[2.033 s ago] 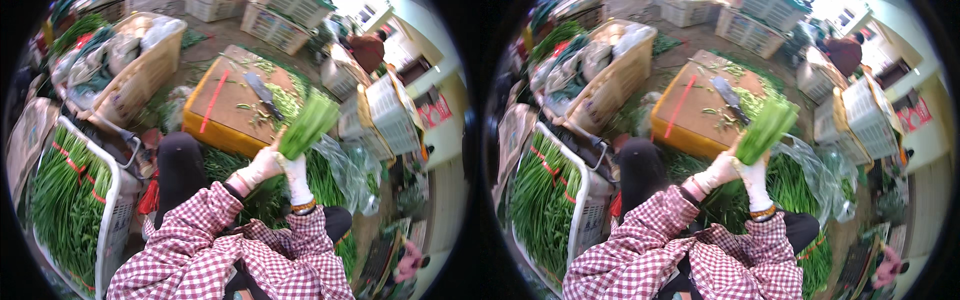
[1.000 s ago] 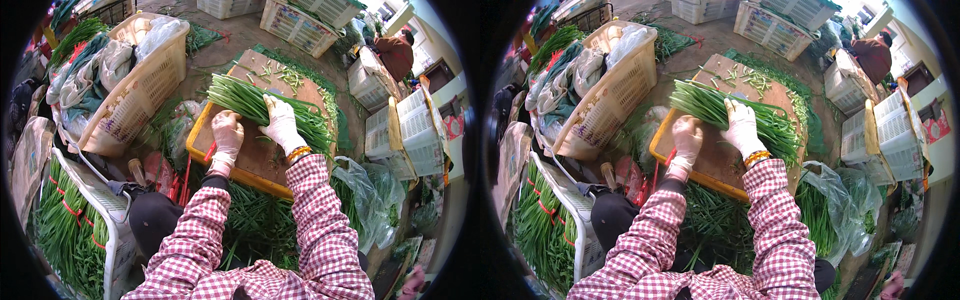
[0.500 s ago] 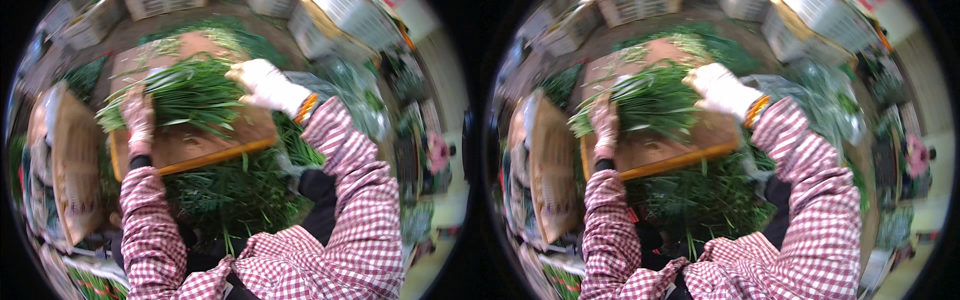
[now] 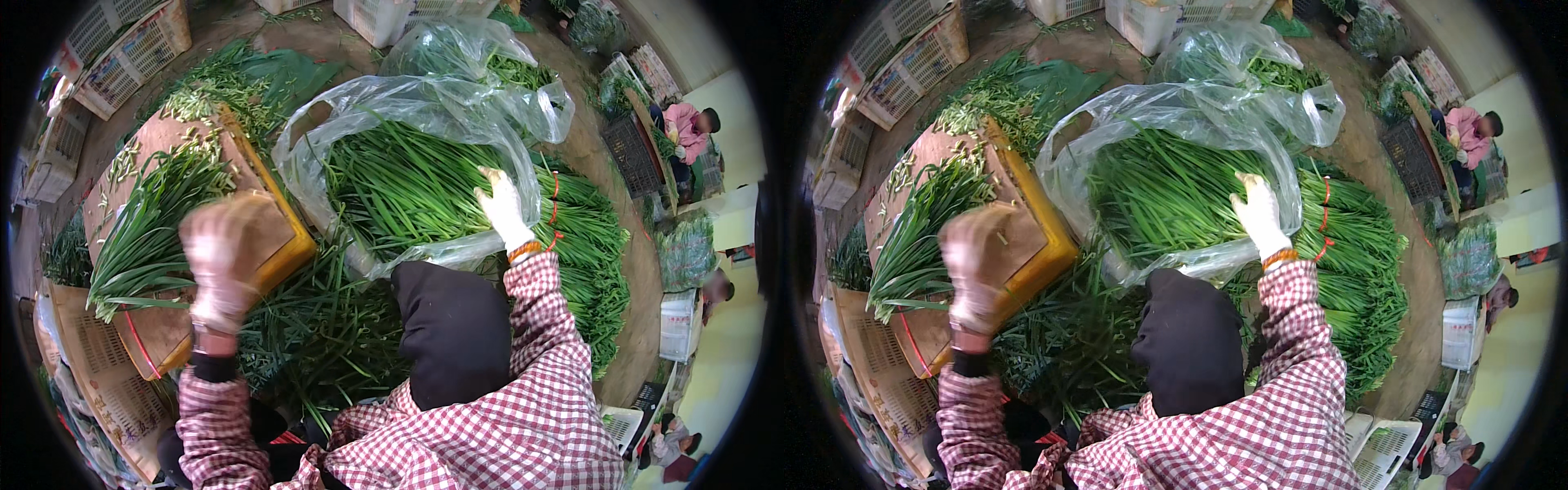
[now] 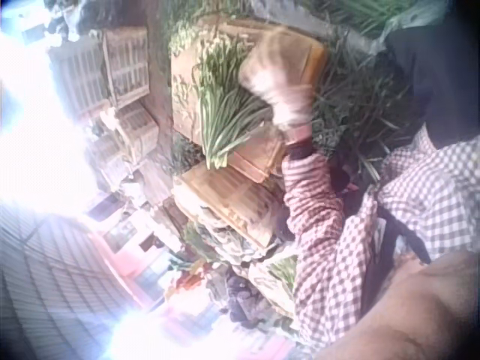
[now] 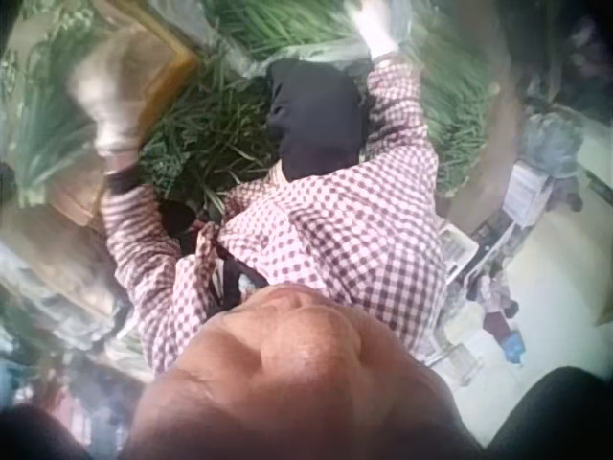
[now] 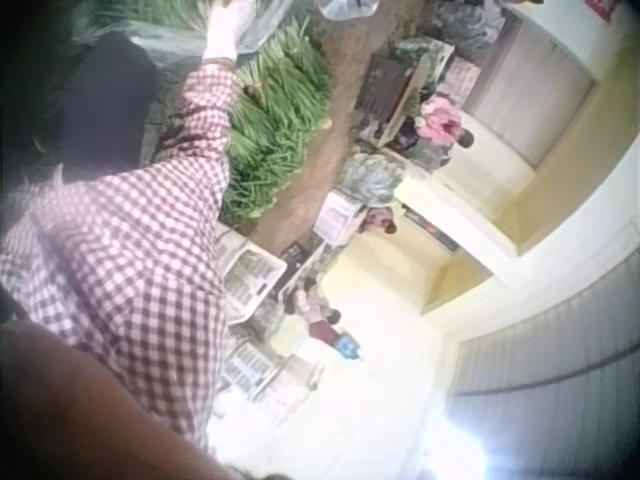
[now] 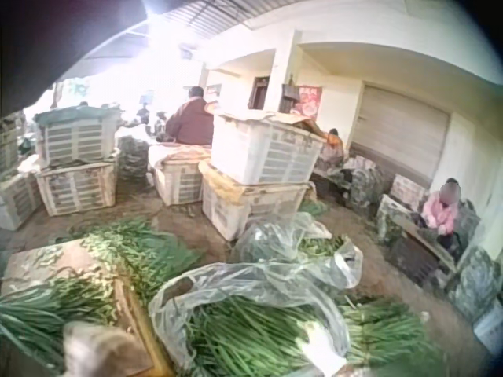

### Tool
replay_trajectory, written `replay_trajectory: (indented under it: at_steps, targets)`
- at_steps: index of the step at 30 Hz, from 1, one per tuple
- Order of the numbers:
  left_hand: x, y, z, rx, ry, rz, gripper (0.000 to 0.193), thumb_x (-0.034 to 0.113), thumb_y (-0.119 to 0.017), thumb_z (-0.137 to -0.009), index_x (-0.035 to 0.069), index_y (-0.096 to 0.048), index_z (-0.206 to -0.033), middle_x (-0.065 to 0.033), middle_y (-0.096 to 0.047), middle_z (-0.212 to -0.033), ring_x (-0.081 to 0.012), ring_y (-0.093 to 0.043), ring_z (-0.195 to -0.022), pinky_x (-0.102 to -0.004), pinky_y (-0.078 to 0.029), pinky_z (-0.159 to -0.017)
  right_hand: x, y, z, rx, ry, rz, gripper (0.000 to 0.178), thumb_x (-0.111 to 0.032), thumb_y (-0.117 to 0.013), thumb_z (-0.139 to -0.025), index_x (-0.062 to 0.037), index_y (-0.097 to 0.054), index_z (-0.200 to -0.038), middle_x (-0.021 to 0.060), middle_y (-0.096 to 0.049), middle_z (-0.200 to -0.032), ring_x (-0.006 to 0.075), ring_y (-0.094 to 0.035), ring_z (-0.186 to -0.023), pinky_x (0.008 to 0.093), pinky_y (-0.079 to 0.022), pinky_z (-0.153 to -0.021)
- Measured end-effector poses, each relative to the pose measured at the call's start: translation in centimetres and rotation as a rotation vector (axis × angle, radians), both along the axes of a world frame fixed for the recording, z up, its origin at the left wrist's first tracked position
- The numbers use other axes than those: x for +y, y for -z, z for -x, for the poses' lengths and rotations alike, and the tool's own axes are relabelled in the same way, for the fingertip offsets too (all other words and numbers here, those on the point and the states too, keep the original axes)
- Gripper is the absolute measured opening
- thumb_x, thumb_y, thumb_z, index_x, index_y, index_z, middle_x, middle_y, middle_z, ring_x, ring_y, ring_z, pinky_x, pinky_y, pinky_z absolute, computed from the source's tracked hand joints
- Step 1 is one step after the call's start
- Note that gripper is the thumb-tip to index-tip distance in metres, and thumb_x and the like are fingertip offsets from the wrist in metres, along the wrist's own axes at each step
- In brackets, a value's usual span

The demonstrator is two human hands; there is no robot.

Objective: The person gathers green onions from a plastic bag, trims the ends with a knife, and ties them into bundles using red rubber bands. The finished bundles are placed into a white basket.

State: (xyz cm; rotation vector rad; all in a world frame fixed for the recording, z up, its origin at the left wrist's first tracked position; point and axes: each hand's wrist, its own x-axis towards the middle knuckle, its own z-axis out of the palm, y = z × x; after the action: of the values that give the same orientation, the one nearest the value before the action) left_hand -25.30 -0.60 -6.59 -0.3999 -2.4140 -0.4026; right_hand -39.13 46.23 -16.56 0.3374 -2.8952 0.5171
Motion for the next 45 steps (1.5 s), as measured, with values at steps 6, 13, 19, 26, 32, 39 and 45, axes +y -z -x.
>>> replay_trajectory:
  at_steps: [6,13,19,26,32,39,45]
  targets:
    - [17.0,6.5,3.4,-0.488,0.402,-0.080,0.046,0.002,-0.059,-0.078,0.011,-0.059,-0.123,-0.0090,-0.062,-0.121,-0.0261,-0.056,-0.119,-0.0473,-0.042,-0.102,2.3,1.0,6.7,-0.381,0.228,-0.291,0.085,-0.044,-0.074,-0.078,-0.0084,-0.040,-0.147,0.0188,-0.047,-0.143,0.0340,-0.046,-0.132,0.0414,-0.039,-0.109]
    - [24.4,11.8,7.7,-0.425,0.566,-0.154,0.062,0.014,-0.064,-0.080,0.012,-0.045,-0.140,-0.0158,-0.047,-0.139,-0.0322,-0.043,-0.133,-0.0500,-0.034,-0.110,3.0,2.1,10.0,-0.550,0.271,-0.311,0.104,-0.055,-0.072,-0.075,-0.0109,-0.022,-0.155,0.0223,-0.045,-0.146,0.0359,-0.048,-0.132,0.0416,-0.039,-0.110]
    - [27.6,15.2,9.3,-0.635,0.558,-0.179,0.063,0.032,-0.062,-0.087,0.011,-0.044,-0.143,-0.0151,-0.045,-0.144,-0.0337,-0.038,-0.138,-0.0503,-0.028,-0.114,4.0,2.7,11.8,-0.609,0.241,-0.528,0.096,-0.053,-0.074,-0.073,-0.0063,-0.038,-0.148,0.0235,-0.049,-0.142,0.0361,-0.049,-0.130,0.0396,-0.040,-0.108]
    - [27.0,18.1,7.9,-0.690,0.531,-0.207,0.059,0.038,-0.057,-0.091,0.014,-0.045,-0.144,-0.0118,-0.044,-0.147,-0.0313,-0.034,-0.141,-0.0484,-0.023,-0.118,3.3,3.0,12.9,-0.663,0.278,-0.456,0.086,-0.046,-0.077,-0.071,-0.0015,-0.047,-0.138,0.0233,-0.055,-0.136,0.0348,-0.054,-0.125,0.0398,-0.044,-0.105]
    - [27.1,18.4,7.8,-0.667,0.538,-0.272,0.060,0.037,-0.057,-0.090,0.014,-0.045,-0.143,-0.0122,-0.046,-0.146,-0.0325,-0.037,-0.139,-0.0495,-0.026,-0.116,3.3,4.1,11.0,-0.654,0.191,-0.260,0.090,-0.035,-0.080,-0.064,-0.0018,-0.043,-0.139,0.0237,-0.057,-0.131,0.0363,-0.056,-0.122,0.0388,-0.044,-0.104]
    - [26.8,18.6,8.0,-0.655,0.547,-0.262,0.058,0.041,-0.055,-0.091,0.014,-0.047,-0.142,-0.0116,-0.045,-0.146,-0.0329,-0.038,-0.139,-0.0499,-0.026,-0.116,1.8,2.9,11.3,-0.532,0.209,-0.477,0.089,-0.032,-0.083,-0.065,-0.0048,-0.044,-0.141,0.0234,-0.061,-0.125,0.0345,-0.061,-0.115,0.0396,-0.049,-0.098]
    - [26.5,19.0,7.8,-0.663,0.560,-0.306,0.061,0.045,-0.055,-0.091,0.012,-0.048,-0.141,-0.0135,-0.047,-0.145,-0.0335,-0.038,-0.139,-0.0491,-0.026,-0.116,-2.1,-1.6,10.2,-0.255,0.078,-0.452,0.060,-0.014,-0.072,-0.069,-0.0041,-0.056,-0.126,0.0213,-0.065,-0.111,0.0339,-0.064,-0.106,0.0423,-0.050,-0.094]
